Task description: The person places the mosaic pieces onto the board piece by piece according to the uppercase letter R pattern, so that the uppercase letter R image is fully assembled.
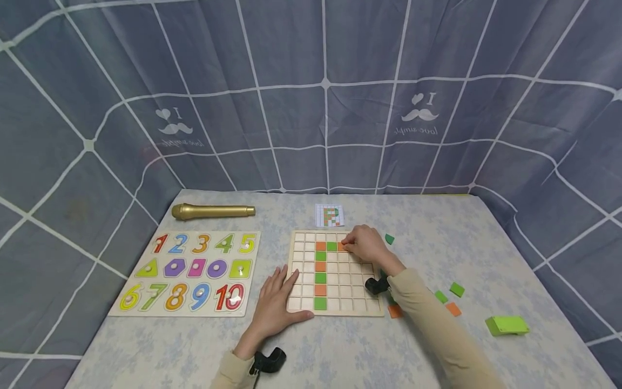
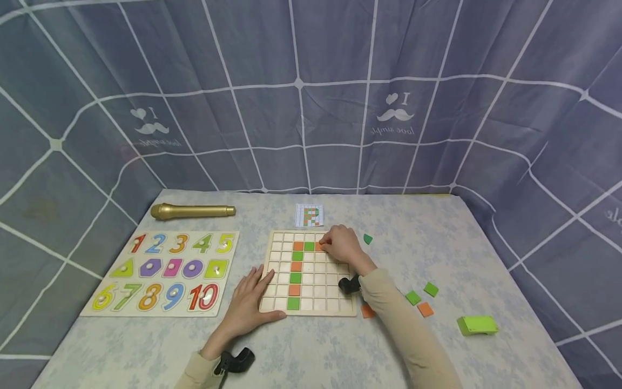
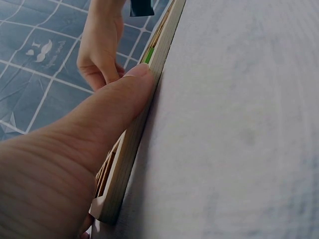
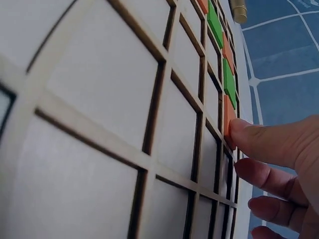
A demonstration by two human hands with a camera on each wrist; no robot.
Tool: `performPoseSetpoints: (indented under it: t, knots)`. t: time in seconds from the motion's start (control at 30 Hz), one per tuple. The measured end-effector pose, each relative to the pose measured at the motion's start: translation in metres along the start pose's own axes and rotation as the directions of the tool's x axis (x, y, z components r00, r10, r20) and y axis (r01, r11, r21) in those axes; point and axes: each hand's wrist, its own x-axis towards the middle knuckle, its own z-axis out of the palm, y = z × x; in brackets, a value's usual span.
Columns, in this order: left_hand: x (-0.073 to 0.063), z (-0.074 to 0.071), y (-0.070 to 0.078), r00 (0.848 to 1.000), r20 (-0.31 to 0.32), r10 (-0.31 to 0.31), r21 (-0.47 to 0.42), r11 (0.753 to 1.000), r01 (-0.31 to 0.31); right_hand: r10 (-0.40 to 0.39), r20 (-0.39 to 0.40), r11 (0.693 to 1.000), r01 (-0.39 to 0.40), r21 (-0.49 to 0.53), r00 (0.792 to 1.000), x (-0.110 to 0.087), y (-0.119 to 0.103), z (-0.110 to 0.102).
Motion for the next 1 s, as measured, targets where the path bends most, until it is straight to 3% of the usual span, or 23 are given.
performPoseSetpoints:
  t: [0.17,0.37,0.5,0.77,1.0]
  knots:
    - [0.000,0.000,0.001,1.000,0.009,-0.005,-0.007,1.000,0.005,-0.017,0.012,1.000,0.017,0.005,1.000,-0.002,0.002,0.000]
    - [0.000,0.000,0.000,1.000,0.009,-0.012,0.000,1.000,0.012,-0.044,0.054,0.994,0.039,0.106,0.998,-0.013,0.007,-0.004]
    - [0.000,-0.001,0.000,1.000,0.012,-0.008,0.002,1.000,0.008,-0.015,0.006,0.984,0.014,0.180,1.000,-0.024,0.013,-0.010]
    - [0.000,0.000,-0.001,1.000,0.010,-0.006,0.001,1.000,0.006,0.071,-0.094,0.980,-0.051,0.193,0.993,-0.042,0.026,-0.026]
    - [0.000,0.000,-0.002,1.000,0.004,-0.001,-0.002,1.000,0.001,0.033,-0.144,0.984,-0.007,0.179,0.989,-0.061,0.036,-0.034]
